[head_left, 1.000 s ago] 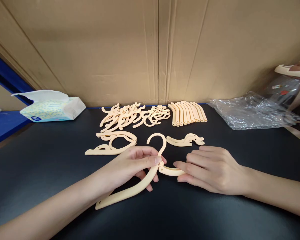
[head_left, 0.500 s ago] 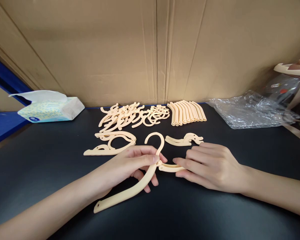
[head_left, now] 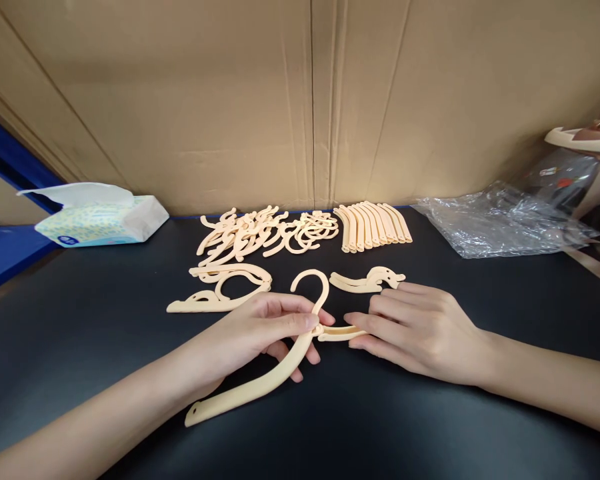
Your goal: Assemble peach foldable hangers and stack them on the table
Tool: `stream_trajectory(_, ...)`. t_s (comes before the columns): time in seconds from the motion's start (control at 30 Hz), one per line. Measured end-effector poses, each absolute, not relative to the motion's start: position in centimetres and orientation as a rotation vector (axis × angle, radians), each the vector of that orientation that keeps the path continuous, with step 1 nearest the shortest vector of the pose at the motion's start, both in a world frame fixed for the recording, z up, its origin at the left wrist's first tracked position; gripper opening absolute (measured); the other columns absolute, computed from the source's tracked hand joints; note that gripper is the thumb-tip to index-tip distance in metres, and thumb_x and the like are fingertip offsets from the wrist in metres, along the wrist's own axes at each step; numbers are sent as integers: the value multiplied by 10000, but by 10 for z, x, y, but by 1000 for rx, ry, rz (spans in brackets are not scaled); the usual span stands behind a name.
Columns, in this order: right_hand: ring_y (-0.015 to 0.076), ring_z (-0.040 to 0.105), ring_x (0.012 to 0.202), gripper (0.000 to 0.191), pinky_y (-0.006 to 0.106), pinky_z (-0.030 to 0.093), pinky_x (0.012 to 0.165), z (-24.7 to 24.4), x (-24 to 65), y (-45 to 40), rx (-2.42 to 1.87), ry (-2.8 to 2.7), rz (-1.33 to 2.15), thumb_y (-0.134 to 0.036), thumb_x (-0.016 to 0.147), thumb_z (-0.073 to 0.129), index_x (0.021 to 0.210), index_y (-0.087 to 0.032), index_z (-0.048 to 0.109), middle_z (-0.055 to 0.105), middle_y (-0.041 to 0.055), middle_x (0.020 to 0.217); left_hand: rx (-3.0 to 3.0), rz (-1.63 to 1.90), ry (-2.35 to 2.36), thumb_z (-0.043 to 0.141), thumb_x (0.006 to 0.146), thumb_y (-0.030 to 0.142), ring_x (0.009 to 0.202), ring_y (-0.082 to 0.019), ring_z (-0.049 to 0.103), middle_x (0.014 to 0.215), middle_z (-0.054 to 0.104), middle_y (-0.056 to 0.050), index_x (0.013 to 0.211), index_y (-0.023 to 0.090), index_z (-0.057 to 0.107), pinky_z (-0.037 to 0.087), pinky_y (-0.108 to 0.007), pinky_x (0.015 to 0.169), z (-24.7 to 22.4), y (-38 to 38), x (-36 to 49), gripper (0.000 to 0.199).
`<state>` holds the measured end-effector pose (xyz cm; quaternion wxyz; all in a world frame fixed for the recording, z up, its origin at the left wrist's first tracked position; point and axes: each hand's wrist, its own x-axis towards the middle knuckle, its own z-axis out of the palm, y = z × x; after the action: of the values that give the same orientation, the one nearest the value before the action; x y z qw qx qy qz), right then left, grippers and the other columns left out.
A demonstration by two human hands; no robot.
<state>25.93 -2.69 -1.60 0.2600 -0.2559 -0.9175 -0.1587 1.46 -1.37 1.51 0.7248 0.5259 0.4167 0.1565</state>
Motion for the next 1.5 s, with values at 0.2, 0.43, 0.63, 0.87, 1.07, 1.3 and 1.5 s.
stream_trajectory(0.2,107,482,535,227,266,341,545,-17,261,-27,-680,-2484,-446,-319,963,523,907,-166,680,568,-26,624,1161,354,915,639,877,368,737,-133,619,796,648,-33,944,173,712,573,-214,639,15,-14,15,219)
stream_trajectory(0.43,95,451,503,245,261,312,518,-14,259,-29,-663,-2487,-506,-326,974,505,904,-166,676,545,-38,594,1165,377,941,665,848,390,744,-144,611,810,625,-36,891,149,701,577,-235,635,13,-14,17,247)
stream_trajectory(0.63,93,418,475,236,267,290,491,-15,260,-30,-637,-2500,-528,-338,966,520,909,-163,667,549,-40,590,1173,368,969,673,831,415,743,-151,604,782,618,-33,887,147,694,565,-242,642,15,-15,18,275)
stream_trajectory(0.87,87,410,463,248,264,286,470,-14,260,-31,-614,-2550,-480,-322,974,500,881,-157,660,539,-43,587,1215,353,1002,687,806,441,749,-165,621,760,639,-35,894,151,704,557,-244,647,16,-18,20,304)
stream_trajectory(1.07,98,395,452,318,269,286,471,-14,259,-31,-642,-2559,-384,-328,997,445,842,-170,675,535,-37,572,1220,389,978,671,830,424,760,-161,634,749,663,-34,935,164,729,546,-226,660,11,-19,21,286)
stream_trajectory(1.3,103,411,455,307,281,280,473,-15,261,-28,-655,-2552,-307,-331,984,472,845,-171,693,544,-34,573,1195,412,949,652,853,429,735,-156,641,764,683,-42,1032,156,711,541,-232,660,9,-18,20,331)
stream_trajectory(1.5,98,433,469,331,266,294,490,-15,261,-27,-668,-2555,-248,-339,990,458,821,-172,688,538,-34,571,1235,415,949,589,886,469,669,-128,624,823,678,-45,1017,130,683,526,-215,600,9,-18,23,376)
